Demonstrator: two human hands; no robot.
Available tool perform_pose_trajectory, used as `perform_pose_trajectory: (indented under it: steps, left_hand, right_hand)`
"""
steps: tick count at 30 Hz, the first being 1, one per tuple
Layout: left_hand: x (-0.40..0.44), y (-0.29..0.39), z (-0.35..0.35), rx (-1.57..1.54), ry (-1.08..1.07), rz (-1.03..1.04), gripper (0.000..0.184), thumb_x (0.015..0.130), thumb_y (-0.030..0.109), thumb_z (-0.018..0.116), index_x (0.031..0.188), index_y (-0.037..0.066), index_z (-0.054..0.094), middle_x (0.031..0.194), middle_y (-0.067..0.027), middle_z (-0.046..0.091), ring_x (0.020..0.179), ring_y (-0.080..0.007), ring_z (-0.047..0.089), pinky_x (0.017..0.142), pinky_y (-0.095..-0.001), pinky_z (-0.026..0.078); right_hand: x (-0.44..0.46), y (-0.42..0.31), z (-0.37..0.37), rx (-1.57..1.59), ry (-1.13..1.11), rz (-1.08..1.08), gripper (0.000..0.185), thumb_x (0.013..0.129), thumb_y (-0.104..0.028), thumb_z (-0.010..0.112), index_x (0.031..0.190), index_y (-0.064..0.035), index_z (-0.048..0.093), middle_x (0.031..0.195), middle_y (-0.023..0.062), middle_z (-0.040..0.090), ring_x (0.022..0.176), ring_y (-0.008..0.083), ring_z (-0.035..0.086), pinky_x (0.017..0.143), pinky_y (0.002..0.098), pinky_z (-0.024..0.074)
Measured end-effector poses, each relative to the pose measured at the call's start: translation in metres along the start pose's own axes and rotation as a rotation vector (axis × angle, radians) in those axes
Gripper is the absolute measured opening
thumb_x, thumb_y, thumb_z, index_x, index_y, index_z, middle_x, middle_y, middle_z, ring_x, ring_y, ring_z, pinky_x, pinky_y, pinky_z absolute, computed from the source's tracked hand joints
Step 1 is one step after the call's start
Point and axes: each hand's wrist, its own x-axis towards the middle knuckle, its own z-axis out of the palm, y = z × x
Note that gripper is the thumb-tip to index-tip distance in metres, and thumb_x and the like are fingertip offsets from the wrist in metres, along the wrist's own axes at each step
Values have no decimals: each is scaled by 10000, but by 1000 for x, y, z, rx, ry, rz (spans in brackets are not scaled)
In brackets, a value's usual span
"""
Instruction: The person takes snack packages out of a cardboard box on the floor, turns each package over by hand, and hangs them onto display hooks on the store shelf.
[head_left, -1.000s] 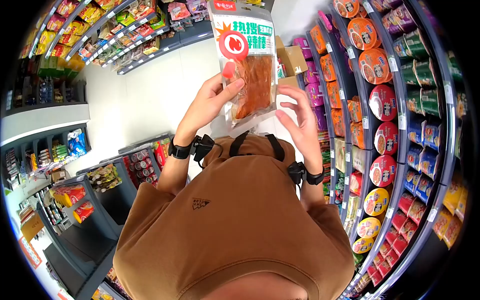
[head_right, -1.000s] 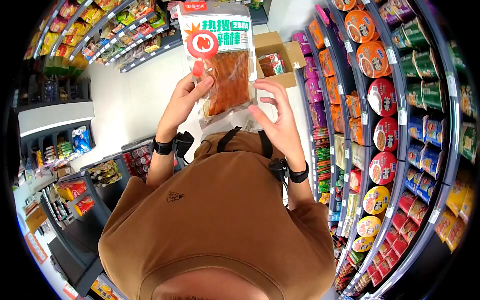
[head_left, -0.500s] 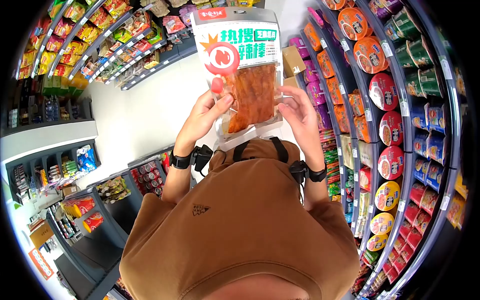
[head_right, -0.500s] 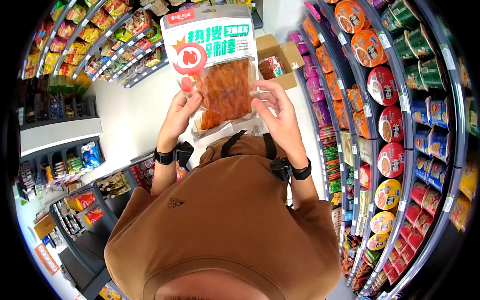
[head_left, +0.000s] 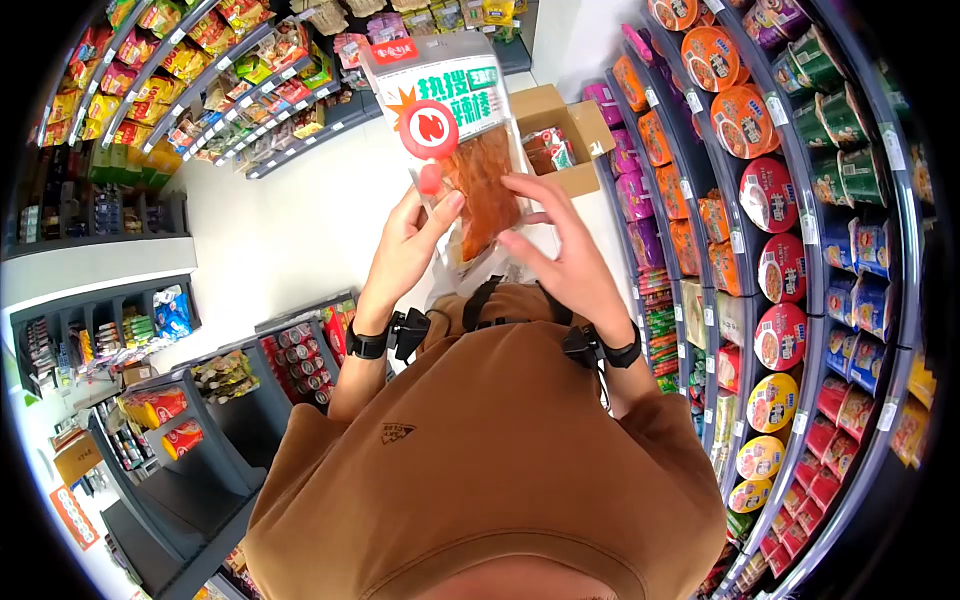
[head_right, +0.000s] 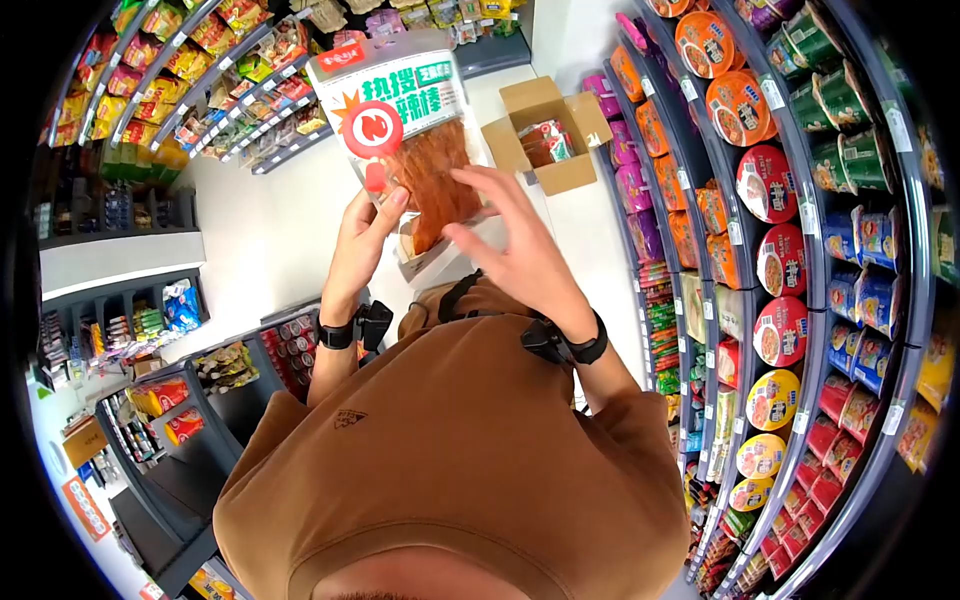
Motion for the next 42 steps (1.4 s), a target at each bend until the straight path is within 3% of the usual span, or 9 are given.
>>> perform_pose_trajectory:
  steps: [7,13,16,23,25,29,34,37,42]
  left_hand:
    - [-5,11,17,83,-157,137,299,877,207,650,1123,45,598,1421,-108,326,1203,-210,476,855,-350,522]
    - [8,17,24,195,-259,295,286,832,213,691,1076,66,667,1443,-116,349,1228,-278,462,912,-383,488]
    - [19,18,24,215,-320,322,275,839,175,679,1091,66,665,1408,-111,407,1196,-254,483,894,-346,491]
    - [40,13,18,114,-316,267,161,900,114,611,1043,42,614,1271,-79,500,1066,-157,562,801,-291,496]
    - [38,10,15,6,-153,71,192,917,145,606,1072,35,576,1197,-49,532,1003,-147,590,790,-288,492]
    - [31,8,9,15,-226,-107,205,945,124,553,1128,34,535,1096,-35,568,928,-123,580,772,-248,455]
    - [16,-9,8,-128,-227,-84,131,930,100,592,1021,41,519,969,-3,591,853,-63,566,749,-219,448]
    - [4,-10,0,-124,-207,-96,101,916,66,605,942,38,512,897,4,601,799,-54,555,731,-214,447]
    - [-5,-2,4,-55,-185,-177,102,895,60,632,878,43,533,797,29,572,733,-45,514,696,-206,421]
  right_hand:
    - [-3,10,12,69,-64,-54,888,778,-283,755,1434,-17,219,1409,176,318,1283,291,389,1034,394,368]
    - [-10,25,-3,468,-45,43,696,865,-80,484,1464,-9,140,1462,151,299,1355,259,320,1100,399,276]
    - [-19,19,-8,848,150,198,612,879,-212,363,1438,16,267,1373,139,442,1274,236,425,1075,378,316]
    - [-36,26,-29,1140,356,371,567,858,-267,385,1348,17,396,1288,161,523,1180,288,510,1042,425,355]
    - [-36,30,-32,1227,312,333,545,857,-269,400,1324,12,423,1264,151,540,1163,290,517,1037,435,352]
    - [-35,29,-31,1279,325,322,540,853,-264,406,1321,4,432,1276,137,541,1177,288,508,1035,449,351]
    - [-30,37,-24,1358,282,377,486,848,-241,445,1266,4,485,1201,139,582,1112,292,555,1007,458,395]
    - [-34,37,-26,1183,222,561,428,844,-232,484,1201,-3,533,1132,137,605,1073,278,577,973,435,436]
    - [-32,23,-31,747,104,558,534,873,-206,565,1348,3,437,1189,61,576,1116,154,507,980,309,362]
